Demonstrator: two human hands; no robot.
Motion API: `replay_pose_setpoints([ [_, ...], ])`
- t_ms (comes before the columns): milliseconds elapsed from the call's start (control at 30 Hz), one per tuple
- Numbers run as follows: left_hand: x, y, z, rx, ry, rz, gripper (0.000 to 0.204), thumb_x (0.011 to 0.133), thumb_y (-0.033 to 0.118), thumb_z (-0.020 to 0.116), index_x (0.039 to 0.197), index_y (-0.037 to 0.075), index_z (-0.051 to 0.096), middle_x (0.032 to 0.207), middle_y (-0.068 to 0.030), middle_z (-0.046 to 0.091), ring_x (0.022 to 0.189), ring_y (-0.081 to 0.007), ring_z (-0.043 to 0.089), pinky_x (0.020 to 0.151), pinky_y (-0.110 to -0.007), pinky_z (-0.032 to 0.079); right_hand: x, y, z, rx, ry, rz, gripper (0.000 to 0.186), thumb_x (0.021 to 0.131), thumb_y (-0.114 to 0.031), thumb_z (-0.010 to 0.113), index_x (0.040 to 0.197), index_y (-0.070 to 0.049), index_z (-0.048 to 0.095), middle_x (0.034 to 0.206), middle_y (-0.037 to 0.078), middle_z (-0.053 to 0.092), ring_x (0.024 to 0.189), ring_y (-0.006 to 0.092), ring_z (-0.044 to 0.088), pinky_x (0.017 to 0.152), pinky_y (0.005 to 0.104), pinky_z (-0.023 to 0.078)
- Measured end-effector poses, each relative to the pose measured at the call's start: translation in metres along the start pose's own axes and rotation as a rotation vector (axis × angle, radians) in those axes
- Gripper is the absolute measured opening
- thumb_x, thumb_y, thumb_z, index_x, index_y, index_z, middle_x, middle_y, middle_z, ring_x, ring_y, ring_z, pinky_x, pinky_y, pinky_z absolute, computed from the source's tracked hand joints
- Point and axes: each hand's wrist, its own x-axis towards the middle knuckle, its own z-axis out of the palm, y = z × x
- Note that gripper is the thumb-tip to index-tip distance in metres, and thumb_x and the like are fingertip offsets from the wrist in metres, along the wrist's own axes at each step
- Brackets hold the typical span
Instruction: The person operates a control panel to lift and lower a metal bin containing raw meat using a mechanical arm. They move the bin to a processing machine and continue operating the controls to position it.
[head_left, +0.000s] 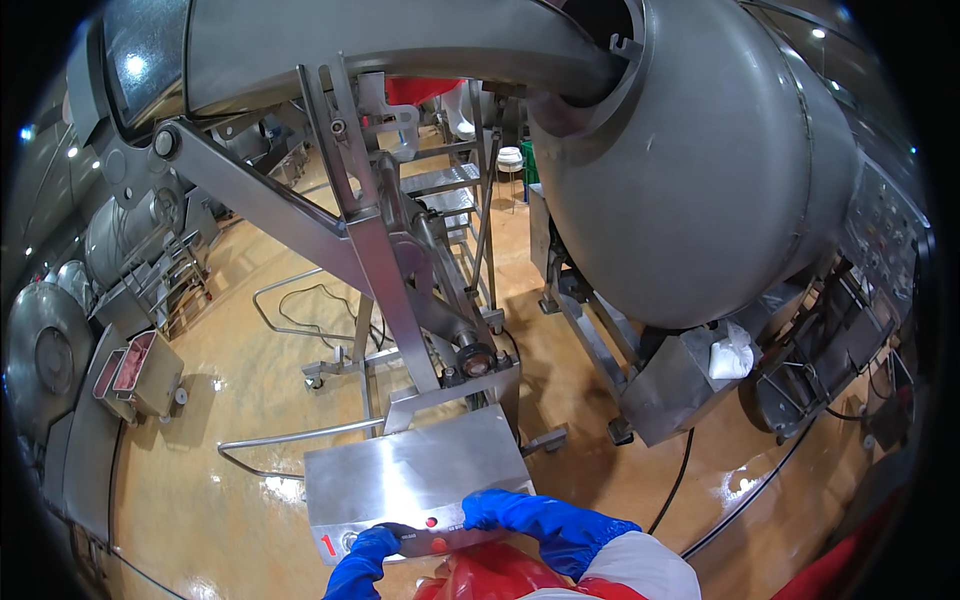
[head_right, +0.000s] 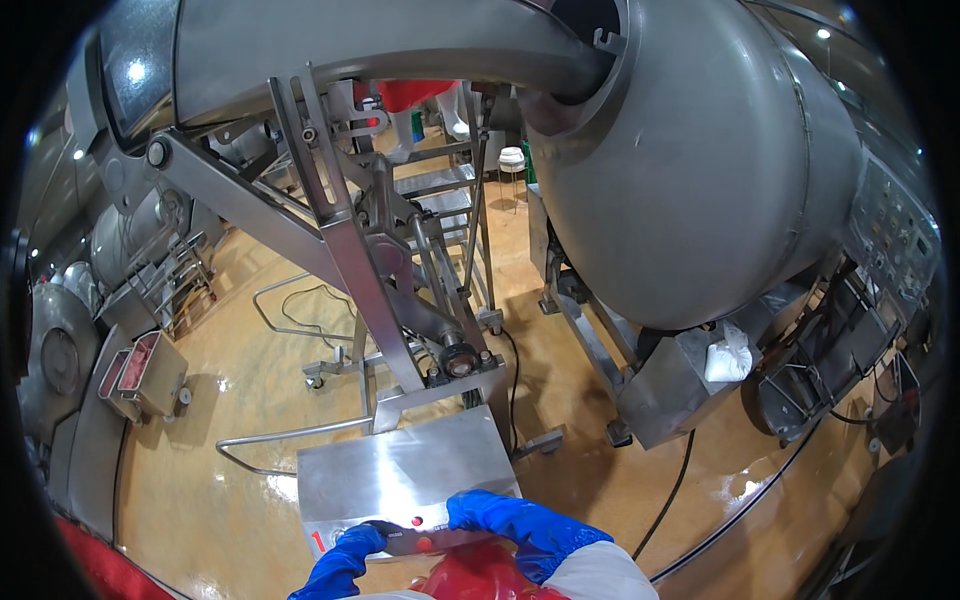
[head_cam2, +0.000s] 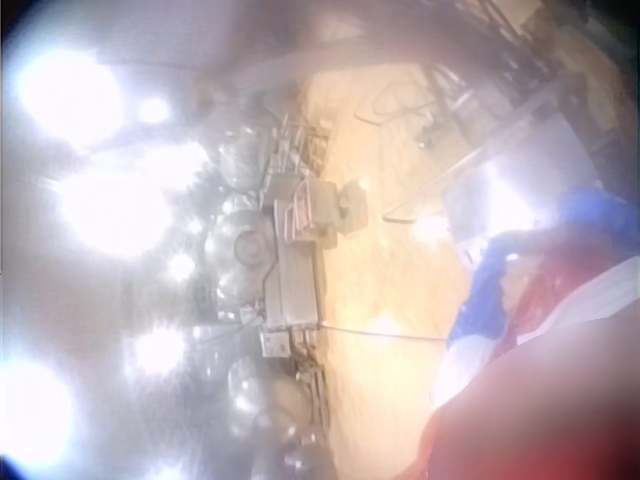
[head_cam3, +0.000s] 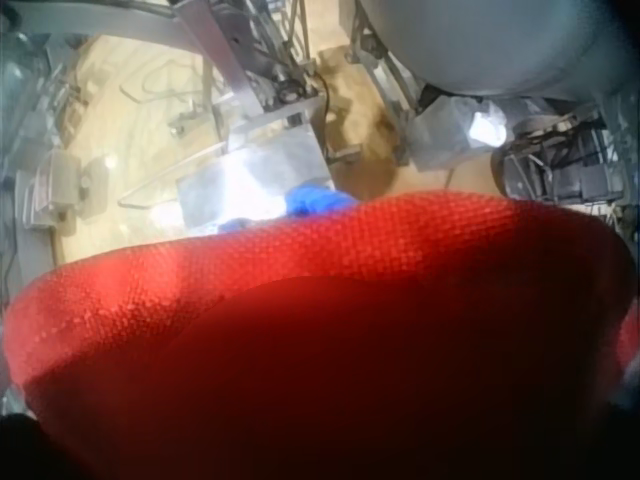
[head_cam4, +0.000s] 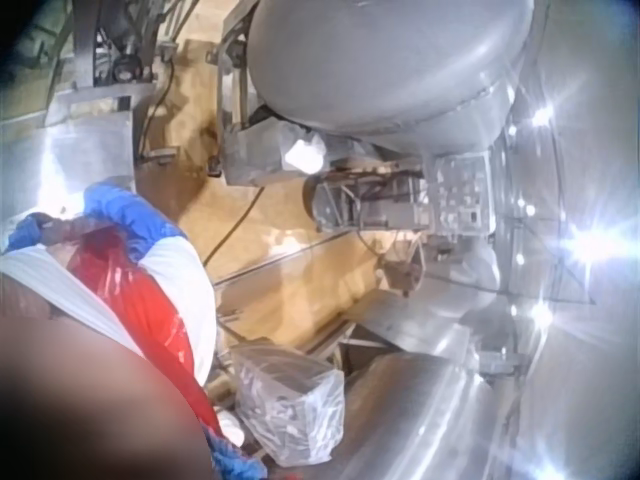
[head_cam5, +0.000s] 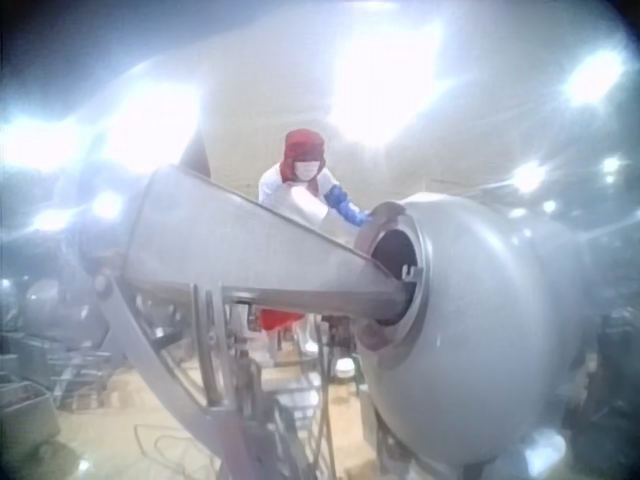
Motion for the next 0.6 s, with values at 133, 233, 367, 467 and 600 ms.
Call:
replay_pose_setpoints([
  [133,-0.045,0.044,-0.044,-0.097,-0.024,0.028,0.051,0.093,0.042,0.065,0.136,0.017,0.073,0.140,-0.0166,0.070,0.133,-0.0338,0.064,0.113,-0.045,0.050,0.013,0.022,0.009,-0.079,0.020,-0.097,0.035,0.090,-0.038,0.077,0.077,-0.005,0.076,0.066,0.012,0.069,0.058,0.0276,0.067,0.058,0.0461,0.050],
  [233,0.003,0.006,-0.002,0.038,0.015,-0.100,0.052,0.093,0.043,0.064,0.136,0.017,0.073,0.141,-0.0166,0.069,0.134,-0.0341,0.064,0.113,-0.046,0.050,0.032,0.036,0.019,0.007,-0.048,-0.029,0.034,0.089,-0.037,0.078,0.078,-0.005,0.076,0.066,0.011,0.070,0.058,0.0274,0.065,0.057,0.0466,0.050],
  [367,0.020,-0.010,0.012,0.042,0.006,-0.118,0.053,0.093,0.045,0.064,0.137,0.017,0.072,0.141,-0.0162,0.070,0.133,-0.0342,0.065,0.113,-0.046,0.050,0.036,0.039,0.020,0.101,-0.109,0.040,0.033,0.089,-0.037,0.078,0.079,-0.006,0.077,0.067,0.011,0.070,0.056,0.0262,0.064,0.056,0.0448,0.049],
  [467,0.042,-0.022,0.030,0.085,0.043,-0.120,0.052,0.093,0.045,0.064,0.137,0.018,0.072,0.140,-0.0161,0.070,0.132,-0.0346,0.065,0.113,-0.046,0.050,0.045,0.041,0.022,0.144,-0.158,0.126,0.031,0.089,-0.037,0.078,0.080,-0.007,0.077,0.067,0.011,0.069,0.055,0.0255,0.063,0.056,0.0436,0.049],
  [600,0.045,-0.024,0.027,0.040,0.091,-0.144,0.048,0.093,0.041,0.063,0.131,0.016,0.075,0.135,-0.0175,0.072,0.127,-0.0351,0.068,0.109,-0.048,0.052,0.056,0.051,0.028,0.095,-0.198,0.111,0.033,0.091,-0.039,0.076,0.081,-0.008,0.078,0.067,0.010,0.070,0.056,0.0250,0.065,0.056,0.0428,0.049],
])
